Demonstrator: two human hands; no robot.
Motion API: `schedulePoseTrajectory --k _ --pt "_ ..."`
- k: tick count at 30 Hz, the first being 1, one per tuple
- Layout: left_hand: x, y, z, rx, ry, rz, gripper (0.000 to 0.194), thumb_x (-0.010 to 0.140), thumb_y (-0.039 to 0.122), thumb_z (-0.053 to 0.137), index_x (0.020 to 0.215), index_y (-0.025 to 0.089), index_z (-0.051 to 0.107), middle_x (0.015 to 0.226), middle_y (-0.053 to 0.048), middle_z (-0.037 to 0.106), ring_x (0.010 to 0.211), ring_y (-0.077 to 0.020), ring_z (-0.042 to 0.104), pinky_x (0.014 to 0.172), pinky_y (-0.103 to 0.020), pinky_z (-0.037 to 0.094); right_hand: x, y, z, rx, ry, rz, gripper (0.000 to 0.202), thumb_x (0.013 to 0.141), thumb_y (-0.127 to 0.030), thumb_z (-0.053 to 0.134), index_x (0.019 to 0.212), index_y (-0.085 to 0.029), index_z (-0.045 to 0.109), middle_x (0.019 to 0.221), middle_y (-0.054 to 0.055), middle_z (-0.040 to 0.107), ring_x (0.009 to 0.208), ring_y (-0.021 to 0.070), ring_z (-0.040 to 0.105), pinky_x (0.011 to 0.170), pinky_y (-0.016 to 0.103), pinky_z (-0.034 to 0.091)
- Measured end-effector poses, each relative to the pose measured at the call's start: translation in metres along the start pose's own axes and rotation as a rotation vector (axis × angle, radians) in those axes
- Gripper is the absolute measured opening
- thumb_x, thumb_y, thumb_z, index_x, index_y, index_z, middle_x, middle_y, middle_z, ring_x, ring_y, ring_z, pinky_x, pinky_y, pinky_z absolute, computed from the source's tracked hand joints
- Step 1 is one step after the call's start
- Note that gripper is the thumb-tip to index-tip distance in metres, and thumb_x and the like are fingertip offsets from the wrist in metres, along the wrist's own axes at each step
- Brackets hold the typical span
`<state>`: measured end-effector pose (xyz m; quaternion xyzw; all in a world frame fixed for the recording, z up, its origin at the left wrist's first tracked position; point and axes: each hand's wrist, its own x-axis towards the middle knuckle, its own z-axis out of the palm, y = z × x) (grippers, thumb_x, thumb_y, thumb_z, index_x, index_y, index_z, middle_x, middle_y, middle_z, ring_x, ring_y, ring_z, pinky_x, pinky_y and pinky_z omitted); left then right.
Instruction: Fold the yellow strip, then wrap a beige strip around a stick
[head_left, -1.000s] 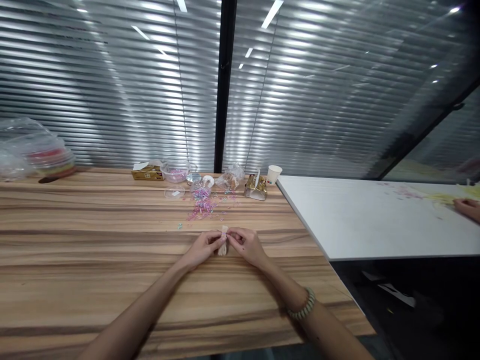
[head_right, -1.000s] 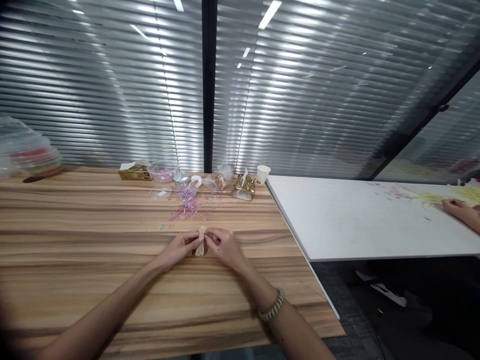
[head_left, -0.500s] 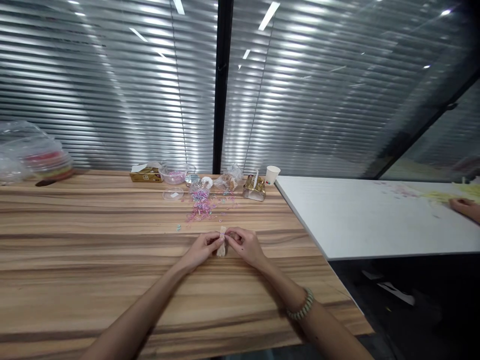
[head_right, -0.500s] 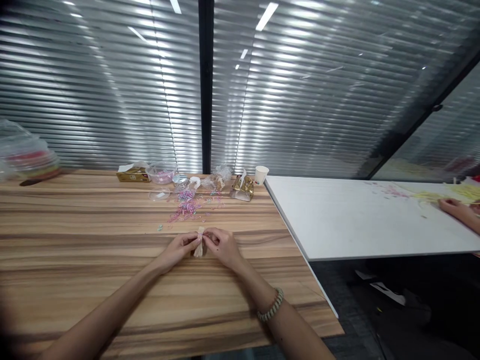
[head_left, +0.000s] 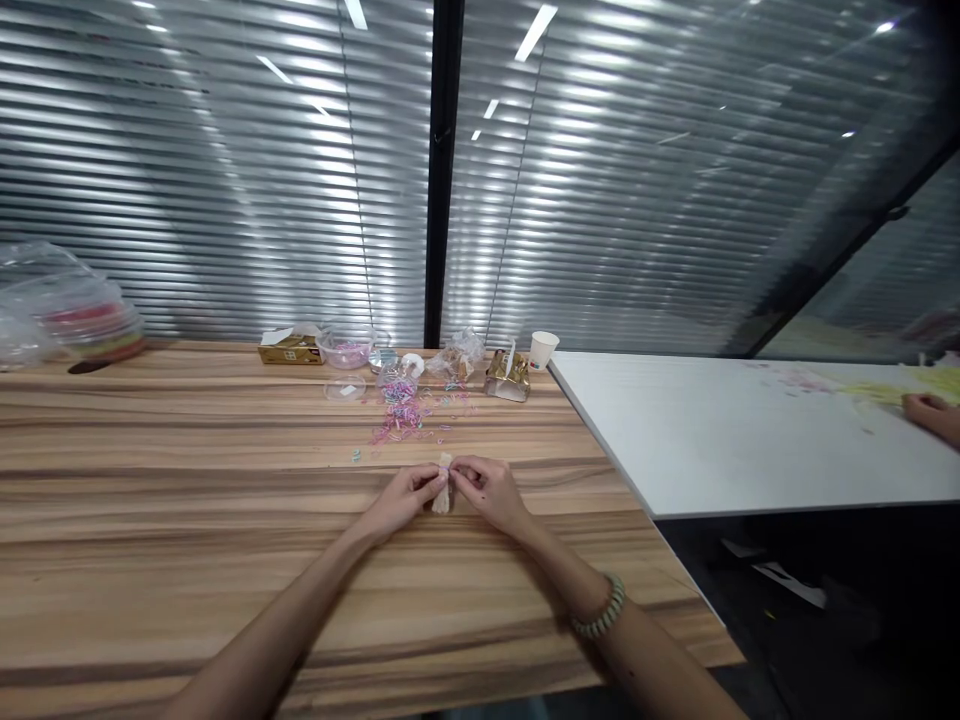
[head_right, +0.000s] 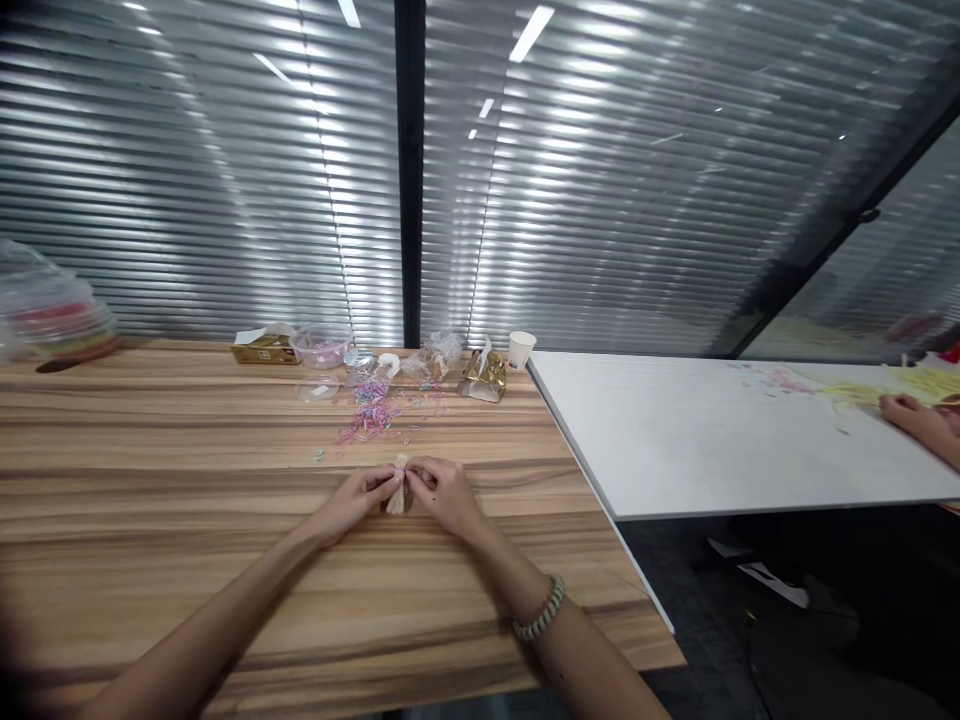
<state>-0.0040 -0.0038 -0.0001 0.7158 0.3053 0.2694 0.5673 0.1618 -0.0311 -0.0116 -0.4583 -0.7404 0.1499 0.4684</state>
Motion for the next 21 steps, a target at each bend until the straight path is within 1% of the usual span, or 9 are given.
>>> schedulePoseTrajectory --k 6,12,17,21 --pt "0.0001 -0.0012 0.0004 -0.020 0.014 0.002 0.044 0.078 0.053 0.044 0.077 0.011 0.059 0.066 0.000 0.048 0.062 -0.0121 0.038 0.058 -0.023 0.029 -0.0004 0.0001 0.0009 0.011 0.005 0.010 0.019 0.080 -0.027 0.051 0.084 -0.014 0.064 0.050 -0.003 0.045 0.046 0.0096 0.040 0.049 0.021 0.034" --pt "0.0000 -0.0018 0.0000 -0.003 0.016 0.016 0.044 0.079 0.052 0.043 0.078 0.011 0.059 0.067 -0.001 0.050 0.064 -0.0126 0.039 0.059 -0.023 0.031 -0.0008 0.0009 0.0015 0.015 0.007 0.002 0.020 0.081 -0.027 0.050 0.085 -0.014 0.065 0.054 0.000 0.053 0.048 0.0101 0.043 0.050 0.021 0.036" --pt "-0.0003 -0.0034 -0.0007 0.052 0.022 0.011 0.048 0.078 0.056 0.040 0.073 0.012 0.059 0.064 -0.001 0.048 0.063 -0.0132 0.039 0.058 -0.023 0.032 -0.0003 0.0009 0.0015 0.006 -0.002 -0.007 0.019 0.081 -0.026 0.050 0.084 -0.014 0.064 0.056 0.000 0.055 0.049 0.0100 0.044 0.051 0.021 0.036" --pt "-0.0004 -0.0039 -0.0011 0.064 0.014 0.014 0.048 0.079 0.056 0.039 0.071 0.012 0.058 0.064 -0.001 0.048 0.063 -0.0135 0.040 0.059 -0.024 0.033 0.0002 0.0004 0.0010 0.001 -0.002 -0.010 0.017 0.081 -0.024 0.050 0.082 -0.014 0.064 0.057 0.001 0.055 0.050 0.0102 0.044 0.051 0.021 0.036"
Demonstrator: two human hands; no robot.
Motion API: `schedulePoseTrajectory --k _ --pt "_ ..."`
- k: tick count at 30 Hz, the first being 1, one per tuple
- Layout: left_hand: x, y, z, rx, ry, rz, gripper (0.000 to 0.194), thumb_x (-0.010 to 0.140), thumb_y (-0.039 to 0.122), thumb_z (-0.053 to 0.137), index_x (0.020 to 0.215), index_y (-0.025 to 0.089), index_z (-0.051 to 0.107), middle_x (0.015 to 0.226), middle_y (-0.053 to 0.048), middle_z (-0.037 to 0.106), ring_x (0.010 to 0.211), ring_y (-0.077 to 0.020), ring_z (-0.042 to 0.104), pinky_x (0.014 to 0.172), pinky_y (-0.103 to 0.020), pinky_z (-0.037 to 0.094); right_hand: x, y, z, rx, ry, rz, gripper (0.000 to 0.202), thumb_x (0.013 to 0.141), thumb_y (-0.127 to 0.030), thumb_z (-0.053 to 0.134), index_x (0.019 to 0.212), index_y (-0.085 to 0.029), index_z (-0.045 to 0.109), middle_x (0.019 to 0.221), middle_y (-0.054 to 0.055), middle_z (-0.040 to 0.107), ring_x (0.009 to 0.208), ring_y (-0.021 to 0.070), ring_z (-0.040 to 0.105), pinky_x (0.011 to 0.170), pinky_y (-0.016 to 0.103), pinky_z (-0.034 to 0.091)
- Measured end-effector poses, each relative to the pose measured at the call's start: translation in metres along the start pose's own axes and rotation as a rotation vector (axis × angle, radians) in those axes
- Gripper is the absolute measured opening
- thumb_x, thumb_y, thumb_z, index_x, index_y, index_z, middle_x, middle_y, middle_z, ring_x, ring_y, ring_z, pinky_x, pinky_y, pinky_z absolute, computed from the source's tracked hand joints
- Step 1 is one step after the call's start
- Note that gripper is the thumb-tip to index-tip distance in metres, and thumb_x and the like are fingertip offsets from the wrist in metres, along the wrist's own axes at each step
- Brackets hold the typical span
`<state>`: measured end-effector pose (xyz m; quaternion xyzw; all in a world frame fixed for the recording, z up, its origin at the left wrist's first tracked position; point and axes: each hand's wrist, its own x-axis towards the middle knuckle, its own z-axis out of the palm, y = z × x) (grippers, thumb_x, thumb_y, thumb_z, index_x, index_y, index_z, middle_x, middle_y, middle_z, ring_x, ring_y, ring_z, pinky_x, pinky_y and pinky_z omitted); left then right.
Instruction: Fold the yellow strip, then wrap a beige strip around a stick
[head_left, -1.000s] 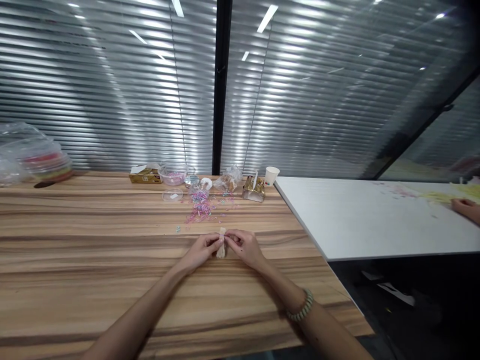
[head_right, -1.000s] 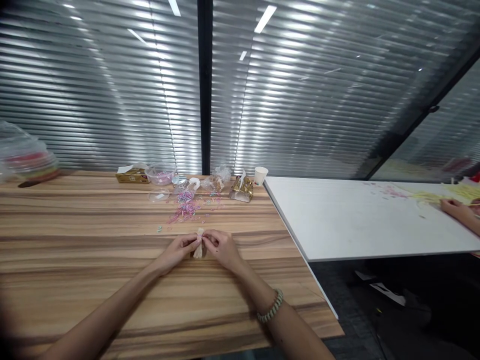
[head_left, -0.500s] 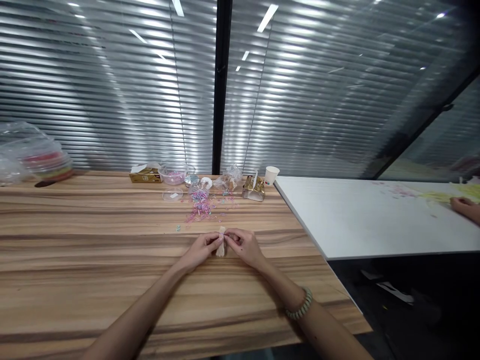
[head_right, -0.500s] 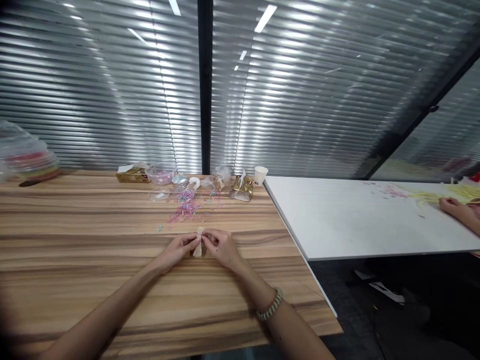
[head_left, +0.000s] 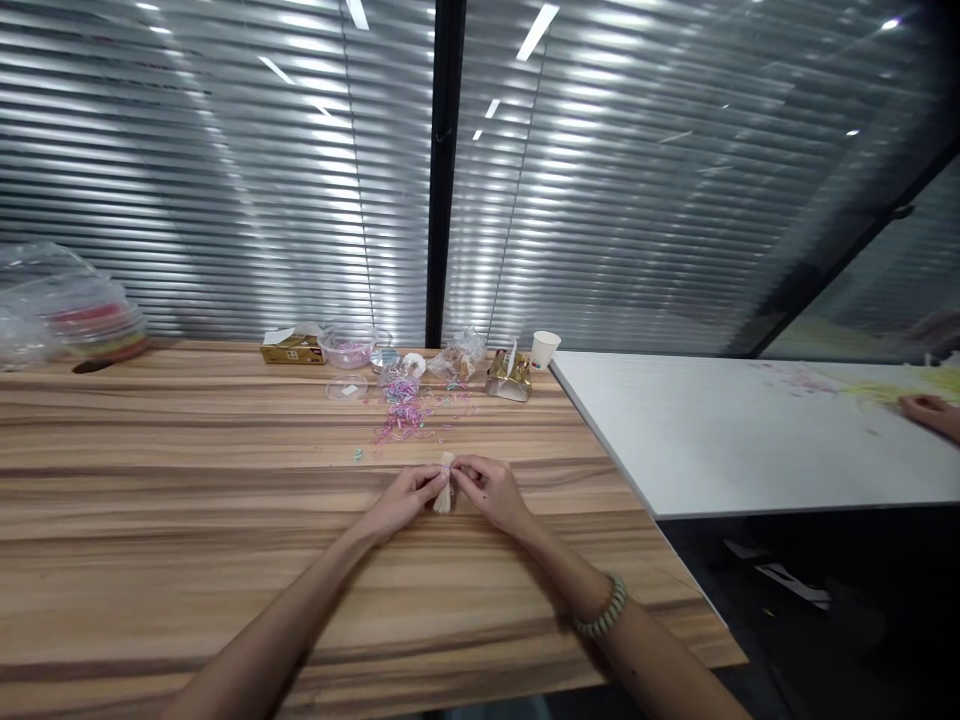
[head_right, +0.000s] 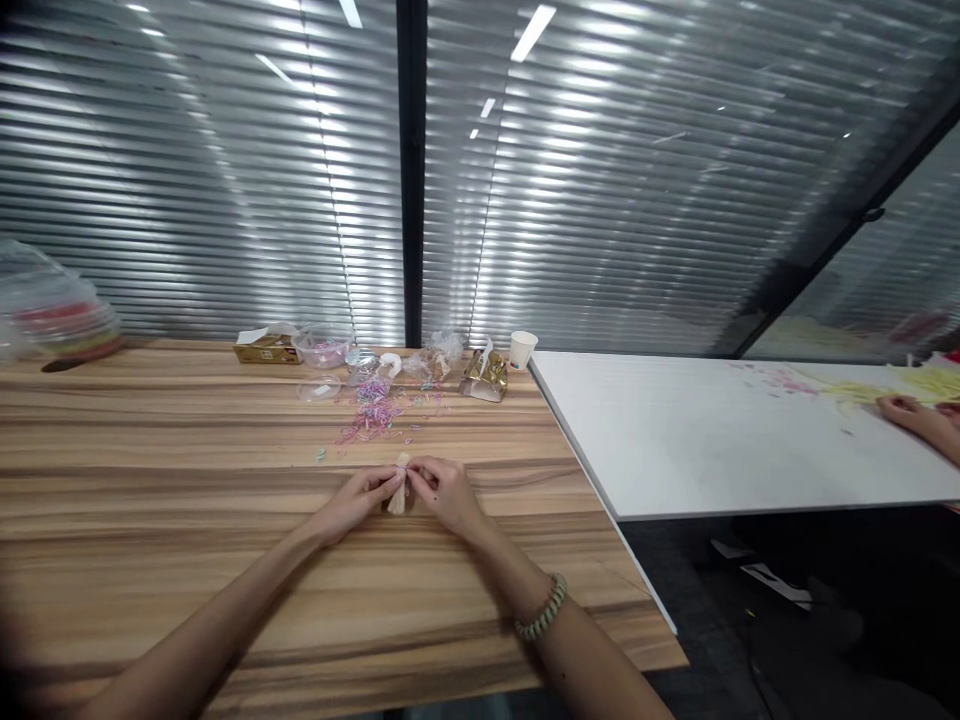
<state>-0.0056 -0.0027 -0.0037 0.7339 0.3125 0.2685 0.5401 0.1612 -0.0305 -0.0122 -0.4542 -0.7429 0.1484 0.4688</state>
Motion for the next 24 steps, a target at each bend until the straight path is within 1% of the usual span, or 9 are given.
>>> schedulePoseTrajectory --k 3,9,13,20,24 --pt "0.000 -0.001 0.000 -0.015 -0.004 -0.005 0.048 0.079 0.056 0.039 0.071 0.012 0.058 0.064 -0.001 0.049 0.064 -0.0137 0.041 0.060 -0.024 0.033 0.000 0.000 0.000 0.005 -0.007 0.008 0.017 0.081 -0.024 0.050 0.082 -0.014 0.064 0.056 0.000 0.054 0.049 0.0100 0.044 0.051 0.021 0.036" --pt "0.001 -0.004 0.000 -0.064 0.001 -0.005 0.050 0.079 0.056 0.037 0.076 0.012 0.060 0.063 -0.001 0.051 0.064 -0.0144 0.043 0.062 -0.025 0.035 -0.001 0.000 0.000 0.006 -0.009 0.042 0.018 0.079 -0.027 0.053 0.087 -0.015 0.064 0.053 -0.002 0.051 0.047 0.0093 0.041 0.050 0.020 0.035" --pt "0.001 -0.005 0.001 -0.082 -0.018 -0.008 0.047 0.080 0.054 0.038 0.076 0.012 0.059 0.065 -0.002 0.052 0.064 -0.0139 0.044 0.063 -0.025 0.035 -0.001 0.000 0.000 0.013 -0.019 0.042 0.019 0.080 -0.027 0.051 0.086 -0.015 0.064 0.053 -0.002 0.051 0.047 0.0093 0.042 0.050 0.020 0.034" --pt "0.000 0.001 0.001 -0.162 -0.051 -0.018 0.039 0.082 0.047 0.042 0.074 0.013 0.058 0.069 -0.002 0.054 0.068 -0.0142 0.046 0.068 -0.025 0.035 -0.001 -0.001 0.002 0.003 -0.021 0.024 0.018 0.080 -0.024 0.050 0.084 -0.015 0.064 0.051 -0.002 0.053 0.046 0.0091 0.042 0.051 0.020 0.036" --pt "-0.001 0.005 0.002 -0.149 -0.055 -0.029 0.040 0.082 0.048 0.041 0.073 0.013 0.058 0.069 -0.002 0.055 0.067 -0.0135 0.045 0.067 -0.025 0.035 -0.002 -0.001 0.003 0.005 0.016 0.008 0.018 0.080 -0.025 0.050 0.084 -0.015 0.064 0.053 -0.001 0.053 0.047 0.0094 0.044 0.051 0.020 0.037"
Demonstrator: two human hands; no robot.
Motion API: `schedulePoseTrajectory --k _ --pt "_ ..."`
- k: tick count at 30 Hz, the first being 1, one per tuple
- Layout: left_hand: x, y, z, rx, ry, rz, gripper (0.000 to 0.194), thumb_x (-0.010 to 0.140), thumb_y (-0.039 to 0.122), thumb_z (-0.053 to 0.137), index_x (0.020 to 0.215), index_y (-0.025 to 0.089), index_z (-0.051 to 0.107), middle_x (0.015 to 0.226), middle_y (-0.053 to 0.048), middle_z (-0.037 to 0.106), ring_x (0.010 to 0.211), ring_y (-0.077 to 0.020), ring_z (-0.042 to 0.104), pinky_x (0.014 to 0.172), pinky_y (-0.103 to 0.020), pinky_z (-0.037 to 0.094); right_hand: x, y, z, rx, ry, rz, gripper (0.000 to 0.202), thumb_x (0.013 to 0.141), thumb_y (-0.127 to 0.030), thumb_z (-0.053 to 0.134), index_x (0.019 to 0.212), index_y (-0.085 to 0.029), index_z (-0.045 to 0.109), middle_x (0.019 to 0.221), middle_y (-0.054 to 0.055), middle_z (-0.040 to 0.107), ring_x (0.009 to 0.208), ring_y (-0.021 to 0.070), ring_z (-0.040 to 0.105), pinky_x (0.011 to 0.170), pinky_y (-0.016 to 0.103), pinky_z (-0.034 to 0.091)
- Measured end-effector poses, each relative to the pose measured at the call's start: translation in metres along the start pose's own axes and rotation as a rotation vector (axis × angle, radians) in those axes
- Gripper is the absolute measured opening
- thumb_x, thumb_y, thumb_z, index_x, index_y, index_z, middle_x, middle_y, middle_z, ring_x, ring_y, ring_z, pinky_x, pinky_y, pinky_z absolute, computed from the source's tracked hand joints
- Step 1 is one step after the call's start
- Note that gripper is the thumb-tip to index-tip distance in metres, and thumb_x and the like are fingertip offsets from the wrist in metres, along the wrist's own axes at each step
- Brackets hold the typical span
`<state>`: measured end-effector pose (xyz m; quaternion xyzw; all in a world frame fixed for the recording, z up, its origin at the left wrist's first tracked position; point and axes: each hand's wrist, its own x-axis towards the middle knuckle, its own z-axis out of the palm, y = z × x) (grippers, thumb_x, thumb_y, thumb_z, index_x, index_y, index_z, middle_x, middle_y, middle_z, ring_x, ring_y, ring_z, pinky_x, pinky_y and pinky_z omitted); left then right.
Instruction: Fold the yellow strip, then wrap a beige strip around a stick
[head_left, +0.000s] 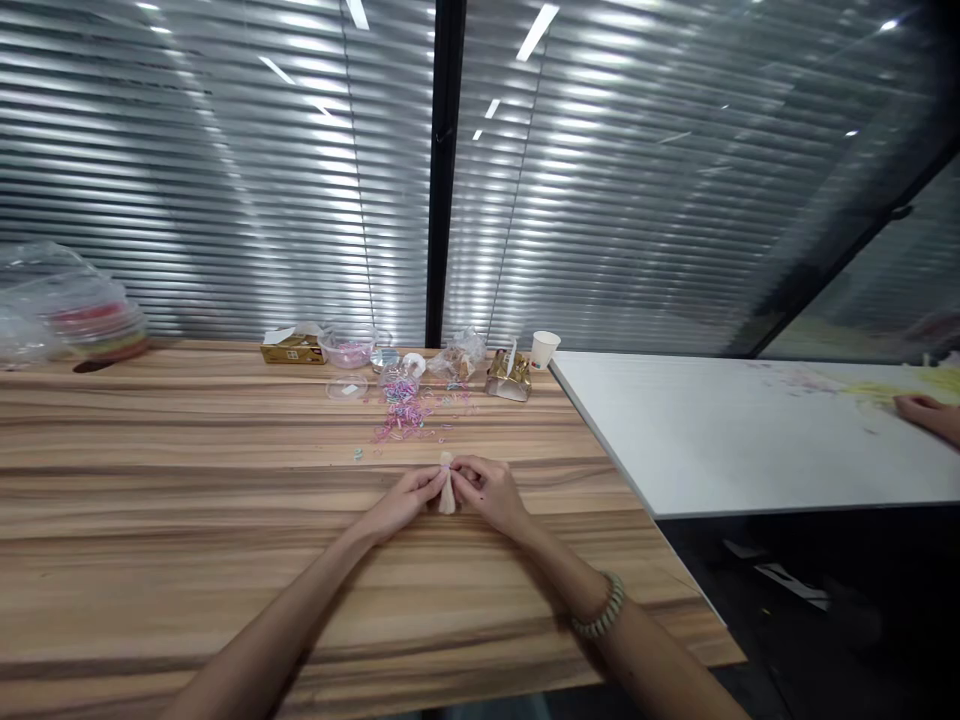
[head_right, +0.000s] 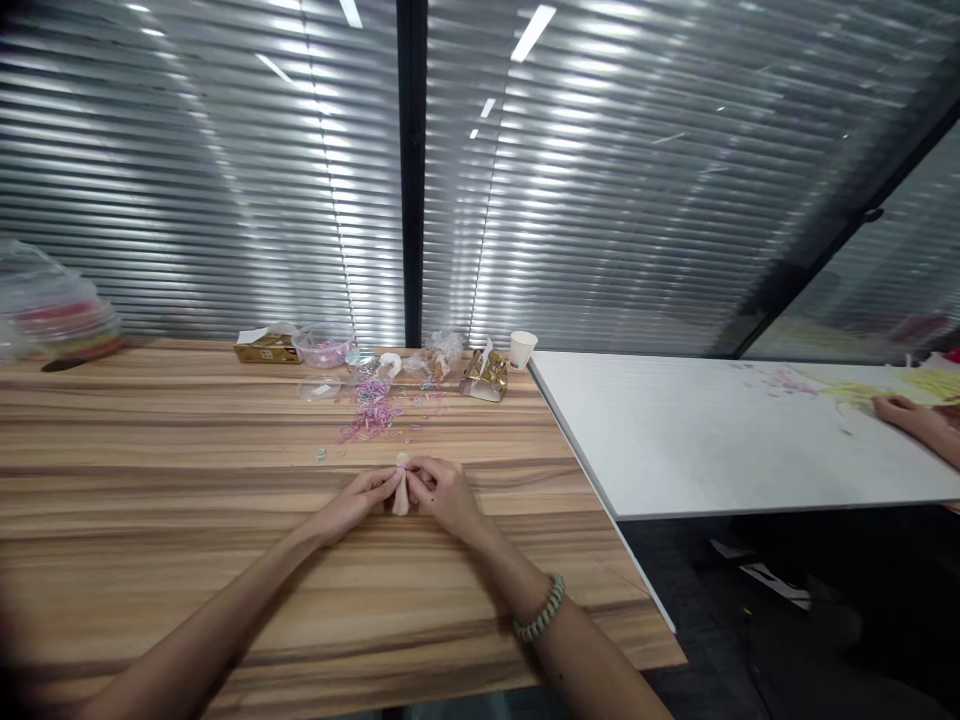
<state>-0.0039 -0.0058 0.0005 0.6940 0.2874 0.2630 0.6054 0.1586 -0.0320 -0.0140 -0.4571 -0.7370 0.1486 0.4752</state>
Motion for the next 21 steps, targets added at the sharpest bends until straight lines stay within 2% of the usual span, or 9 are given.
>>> schedulePoseTrajectory --k 4,11,21 --pt "-0.0001 0.0002 0.0000 0.021 0.015 0.007 0.045 0.081 0.052 0.041 0.071 0.012 0.059 0.068 -0.002 0.055 0.067 -0.0140 0.046 0.068 -0.026 0.035 -0.0001 -0.0004 0.0002 -0.017 0.022 -0.016 0.018 0.080 -0.026 0.051 0.084 -0.015 0.064 0.054 -0.001 0.055 0.048 0.0099 0.046 0.052 0.021 0.038" --pt "0.0011 -0.0015 0.0003 -0.096 -0.011 0.039 0.040 0.081 0.048 0.044 0.088 0.013 0.063 0.077 -0.006 0.062 0.072 -0.0163 0.051 0.072 -0.028 0.038 -0.0005 -0.0012 -0.0005 -0.044 0.020 -0.006 0.018 0.080 -0.028 0.053 0.088 -0.016 0.065 0.056 0.000 0.058 0.048 0.0100 0.046 0.052 0.020 0.039" --pt "0.0017 0.0007 0.0007 -0.134 -0.002 0.020 0.040 0.078 0.048 0.049 0.092 0.013 0.062 0.075 -0.005 0.061 0.071 -0.0165 0.051 0.072 -0.029 0.039 -0.0003 -0.0030 -0.0015 -0.079 0.007 0.020 0.020 0.080 -0.029 0.052 0.089 -0.016 0.064 0.051 -0.002 0.051 0.046 0.0100 0.043 0.052 0.021 0.038"
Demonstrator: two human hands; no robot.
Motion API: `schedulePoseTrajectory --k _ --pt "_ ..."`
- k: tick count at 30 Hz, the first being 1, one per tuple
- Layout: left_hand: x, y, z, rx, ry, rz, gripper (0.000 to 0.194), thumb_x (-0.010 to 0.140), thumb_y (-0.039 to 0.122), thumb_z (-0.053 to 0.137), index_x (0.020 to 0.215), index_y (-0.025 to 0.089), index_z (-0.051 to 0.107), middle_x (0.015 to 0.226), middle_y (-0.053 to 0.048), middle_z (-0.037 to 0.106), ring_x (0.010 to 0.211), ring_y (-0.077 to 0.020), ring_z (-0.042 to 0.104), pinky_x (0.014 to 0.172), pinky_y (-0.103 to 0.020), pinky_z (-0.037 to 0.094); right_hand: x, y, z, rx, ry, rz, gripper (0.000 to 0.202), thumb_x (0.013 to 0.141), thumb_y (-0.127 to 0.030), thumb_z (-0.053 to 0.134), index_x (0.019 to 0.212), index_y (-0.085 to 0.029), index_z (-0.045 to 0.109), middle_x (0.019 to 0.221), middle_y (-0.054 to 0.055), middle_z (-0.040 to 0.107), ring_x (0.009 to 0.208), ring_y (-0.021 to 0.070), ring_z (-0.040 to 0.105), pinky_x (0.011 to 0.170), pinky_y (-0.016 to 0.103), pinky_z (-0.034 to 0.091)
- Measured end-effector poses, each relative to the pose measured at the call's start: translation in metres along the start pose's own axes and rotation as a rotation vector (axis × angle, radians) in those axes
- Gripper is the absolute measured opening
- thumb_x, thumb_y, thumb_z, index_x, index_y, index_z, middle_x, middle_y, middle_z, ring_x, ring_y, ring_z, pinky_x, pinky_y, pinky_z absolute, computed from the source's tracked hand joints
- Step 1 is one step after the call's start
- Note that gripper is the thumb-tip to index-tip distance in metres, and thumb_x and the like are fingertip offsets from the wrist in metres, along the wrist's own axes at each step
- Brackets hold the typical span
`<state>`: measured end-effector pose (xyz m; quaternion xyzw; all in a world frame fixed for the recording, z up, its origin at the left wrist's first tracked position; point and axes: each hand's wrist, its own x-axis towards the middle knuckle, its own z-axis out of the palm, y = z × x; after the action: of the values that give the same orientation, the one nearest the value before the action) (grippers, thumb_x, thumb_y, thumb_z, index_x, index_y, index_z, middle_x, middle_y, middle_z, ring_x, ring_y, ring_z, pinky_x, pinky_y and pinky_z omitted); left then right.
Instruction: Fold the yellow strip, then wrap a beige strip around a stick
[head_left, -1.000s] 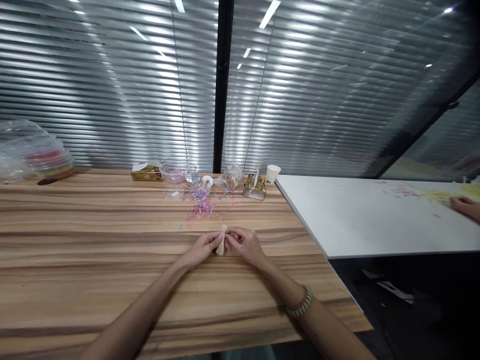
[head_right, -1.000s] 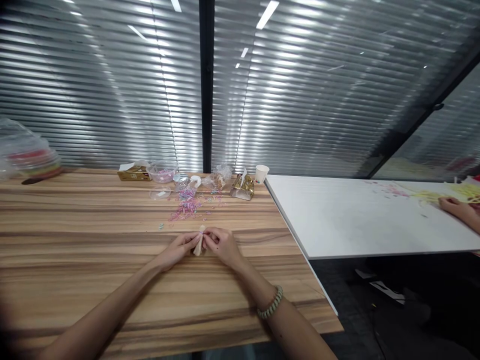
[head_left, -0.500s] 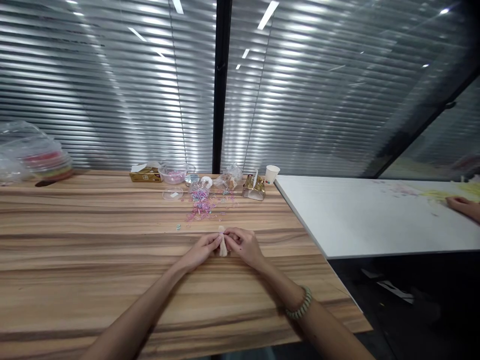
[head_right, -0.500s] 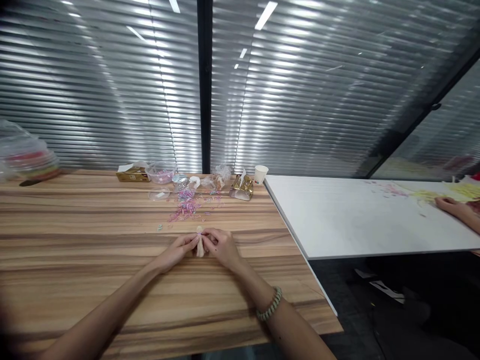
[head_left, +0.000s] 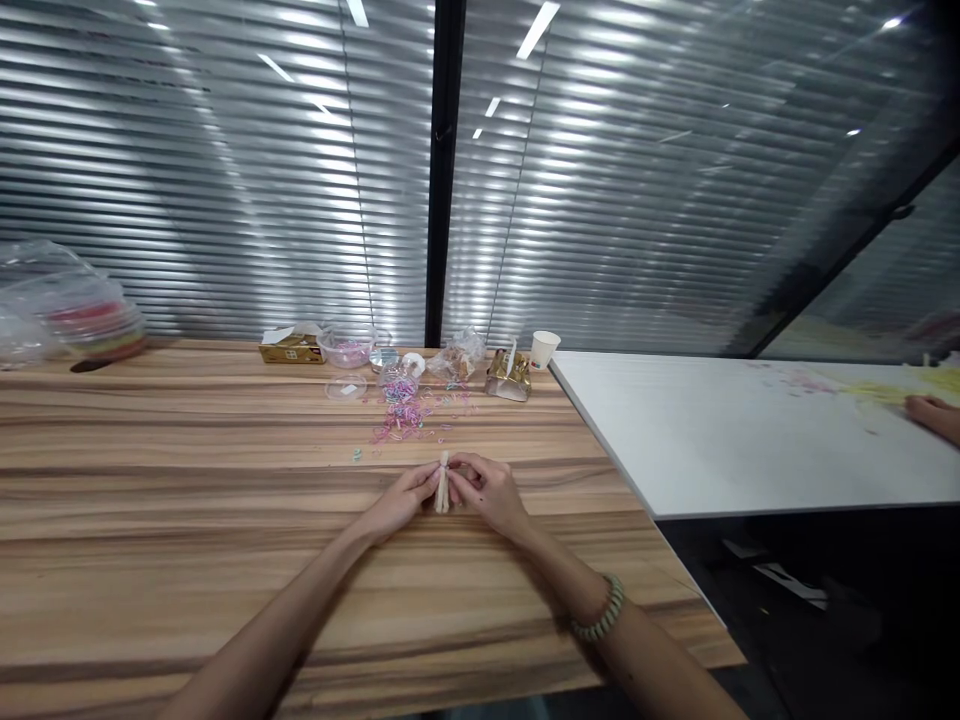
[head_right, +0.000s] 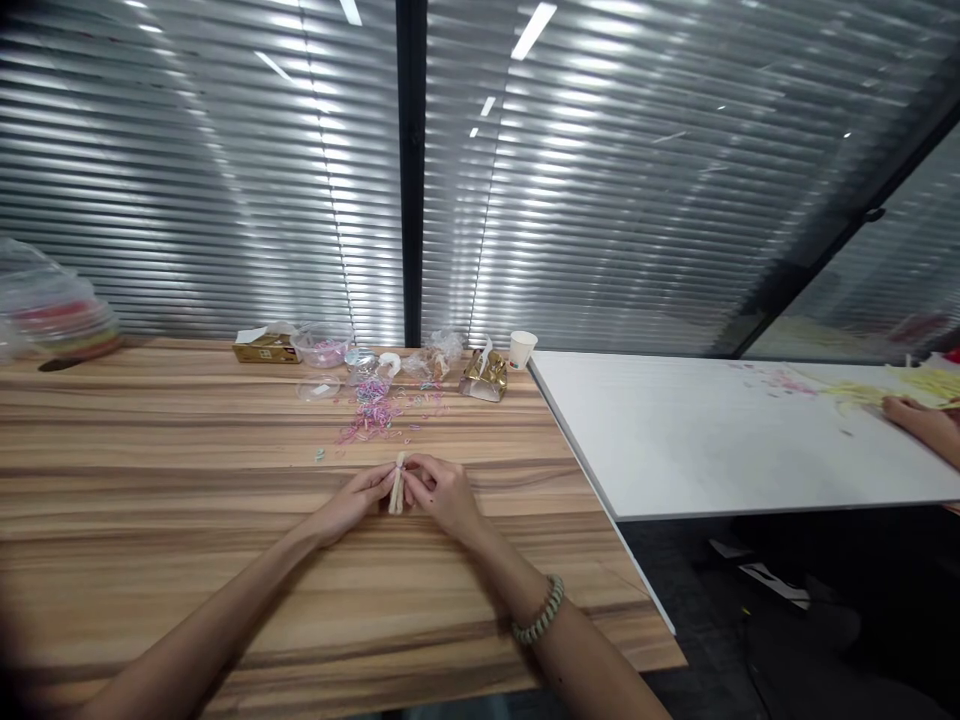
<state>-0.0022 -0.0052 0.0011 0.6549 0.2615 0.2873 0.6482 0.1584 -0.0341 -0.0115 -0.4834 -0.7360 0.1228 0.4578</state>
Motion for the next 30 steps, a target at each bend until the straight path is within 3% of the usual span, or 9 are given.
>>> schedulePoseTrajectory --k 10,17,30 --pt "-0.0011 0.0003 0.0000 -0.008 0.012 -0.044 0.038 0.077 0.048 0.050 0.090 0.014 0.061 0.071 -0.004 0.059 0.070 -0.0159 0.049 0.072 -0.028 0.037 -0.0002 -0.0015 -0.0008 0.032 -0.008 -0.018 0.019 0.080 -0.025 0.049 0.089 -0.016 0.064 0.058 0.000 0.057 0.048 0.0098 0.046 0.053 0.021 0.038" --pt "-0.0017 0.0021 0.0007 0.047 0.001 -0.040 0.038 0.077 0.049 0.050 0.068 0.013 0.055 0.063 -0.001 0.051 0.060 -0.0118 0.042 0.060 -0.024 0.032 0.0016 -0.0033 -0.0025 0.079 -0.063 0.051 0.017 0.077 -0.026 0.051 0.086 -0.015 0.062 0.049 -0.005 0.041 0.044 0.0084 0.036 0.047 0.019 0.032" --pt "-0.0024 0.0059 0.0019 0.069 -0.015 -0.048 0.040 0.076 0.052 0.049 0.067 0.014 0.049 0.059 0.002 0.044 0.055 -0.0099 0.035 0.054 -0.022 0.027 0.0045 -0.0042 -0.0074 0.223 -0.157 0.128 0.006 0.073 -0.022 0.051 0.074 -0.016 0.052 0.048 -0.008 0.030 0.044 0.0069 0.029 0.045 0.018 0.025"
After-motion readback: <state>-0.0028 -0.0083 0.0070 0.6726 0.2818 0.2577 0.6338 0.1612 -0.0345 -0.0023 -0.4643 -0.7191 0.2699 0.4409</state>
